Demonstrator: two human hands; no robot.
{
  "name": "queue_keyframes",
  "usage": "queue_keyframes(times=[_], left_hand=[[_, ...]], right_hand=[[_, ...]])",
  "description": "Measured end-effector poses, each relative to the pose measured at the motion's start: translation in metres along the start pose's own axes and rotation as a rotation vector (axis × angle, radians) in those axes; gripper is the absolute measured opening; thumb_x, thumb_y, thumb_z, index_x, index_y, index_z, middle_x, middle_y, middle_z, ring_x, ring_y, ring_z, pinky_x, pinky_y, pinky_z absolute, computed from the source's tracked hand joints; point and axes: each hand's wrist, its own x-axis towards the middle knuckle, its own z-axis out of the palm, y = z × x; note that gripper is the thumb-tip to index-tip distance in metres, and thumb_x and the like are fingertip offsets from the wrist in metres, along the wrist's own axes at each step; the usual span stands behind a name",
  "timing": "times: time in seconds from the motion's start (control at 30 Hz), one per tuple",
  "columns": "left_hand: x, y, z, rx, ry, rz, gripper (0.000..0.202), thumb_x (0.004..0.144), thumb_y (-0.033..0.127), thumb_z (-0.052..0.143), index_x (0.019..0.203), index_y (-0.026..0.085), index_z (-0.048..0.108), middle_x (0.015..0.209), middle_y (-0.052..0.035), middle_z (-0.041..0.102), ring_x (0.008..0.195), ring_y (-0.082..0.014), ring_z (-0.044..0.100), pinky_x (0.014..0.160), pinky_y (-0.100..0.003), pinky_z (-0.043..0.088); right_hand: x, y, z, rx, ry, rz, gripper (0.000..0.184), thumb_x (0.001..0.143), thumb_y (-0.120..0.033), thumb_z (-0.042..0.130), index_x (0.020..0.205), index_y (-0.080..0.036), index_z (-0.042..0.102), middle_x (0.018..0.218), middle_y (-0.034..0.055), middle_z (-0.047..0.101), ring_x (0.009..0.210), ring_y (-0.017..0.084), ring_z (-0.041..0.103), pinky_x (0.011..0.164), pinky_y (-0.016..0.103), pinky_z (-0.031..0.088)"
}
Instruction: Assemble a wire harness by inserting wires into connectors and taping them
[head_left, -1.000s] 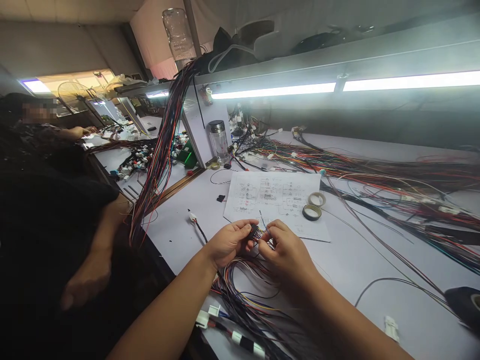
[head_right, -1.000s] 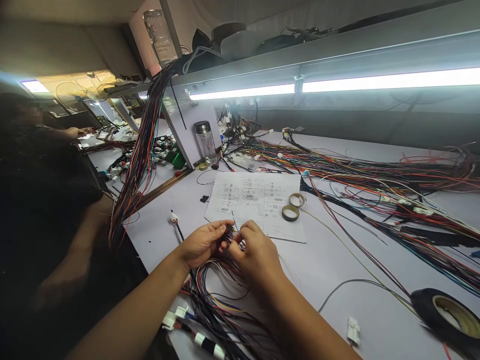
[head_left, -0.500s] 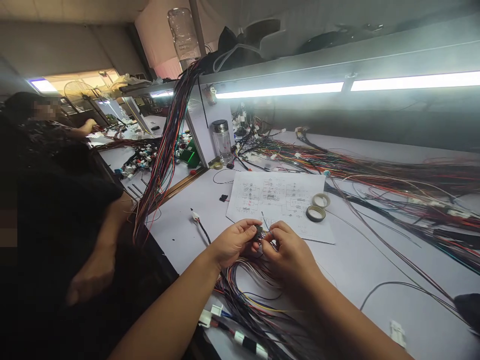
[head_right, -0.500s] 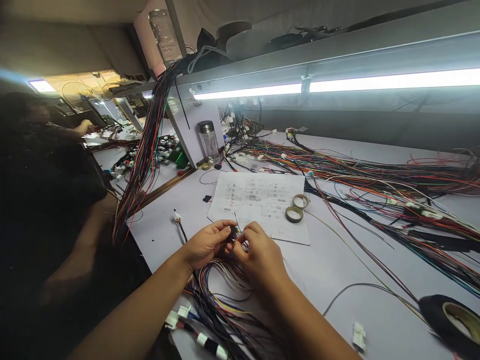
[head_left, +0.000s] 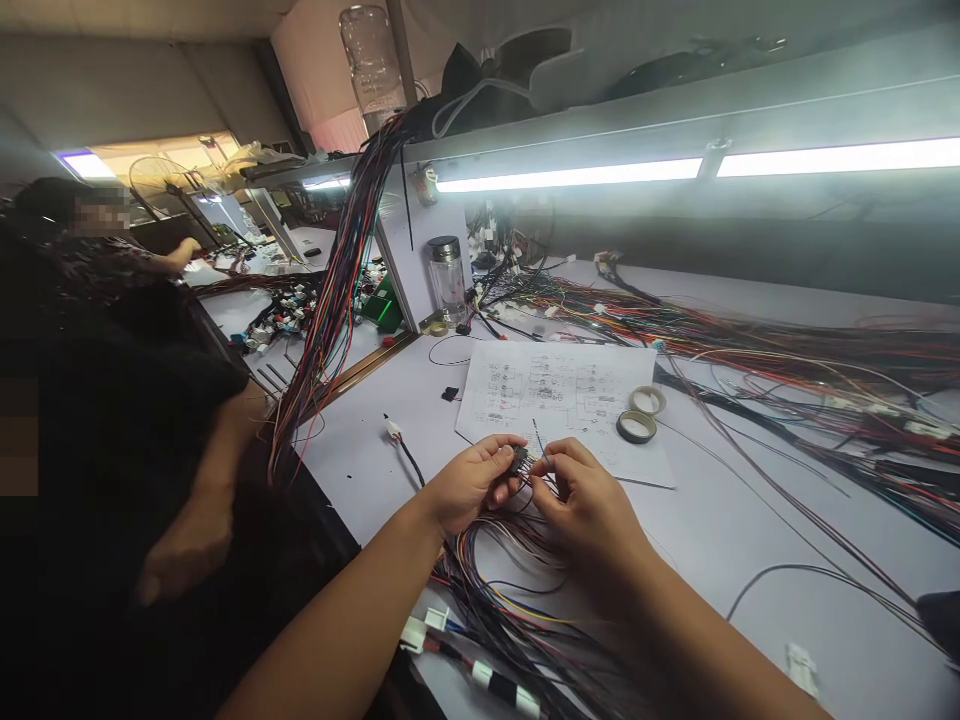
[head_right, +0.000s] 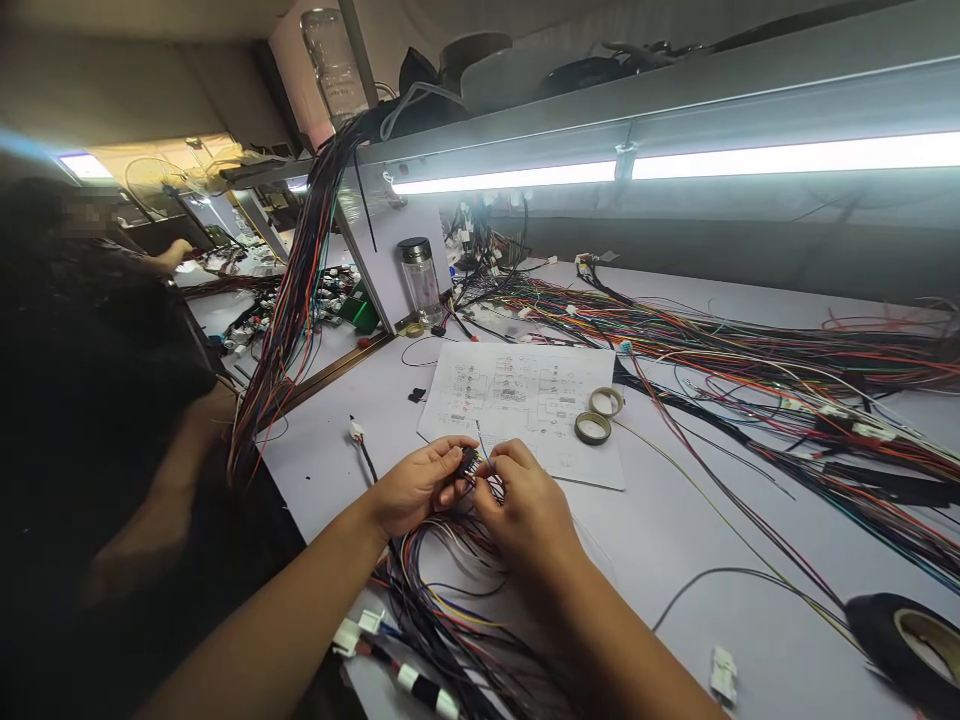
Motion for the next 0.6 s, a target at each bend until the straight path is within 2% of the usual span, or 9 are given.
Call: queue_keyframes(times=[0.3, 0.4, 0.6], left_hand=[[-0.0002, 0.0014, 0.0013, 0.0, 0.01, -0.033, 0.037, 0.085, 0.042, 0.056, 0.113, 0.018, 0.051, 0.069, 0.0006, 0.053, 0.049, -0.0038, 0.042, 0.045, -0.016, 0.026], [0.0, -0.001, 0.0035, 0.057, 0.022, 0.007, 0.038, 0.085, 0.043, 0.056, 0.113, 0.018, 0.051, 0.071, 0.001, 0.054, 0.05, -0.004, 0.043, 0.046, -0.017, 0.028], [-0.0007, -0.0055, 0.0064, 0.209, 0.034, 0.051, 0.045, 0.084, 0.046, 0.056, 0.118, 0.017, 0.049, 0.065, 0.0035, 0.051, 0.049, -0.005, 0.043, 0.045, -0.017, 0.03]], right_hand=[[0.0019, 0.0028, -0.0041, -0.044, 0.004, -0.015, 0.009, 0.08, -0.021, 0.054, 0.076, -0.02, 0.061, 0.086, 0.0023, 0.058, 0.063, 0.011, 0.053, 0.055, 0.023, 0.04], [-0.0007, 0.0011, -0.0026, -0.131, 0.025, -0.05, 0.01, 0.082, -0.023, 0.053, 0.079, -0.019, 0.062, 0.092, 0.0029, 0.06, 0.068, 0.012, 0.056, 0.057, 0.024, 0.04], [-0.0047, -0.0035, 0.0041, -0.292, 0.041, -0.109, 0.013, 0.086, -0.025, 0.051, 0.083, -0.019, 0.062, 0.096, 0.0033, 0.062, 0.068, 0.013, 0.059, 0.052, 0.024, 0.036]])
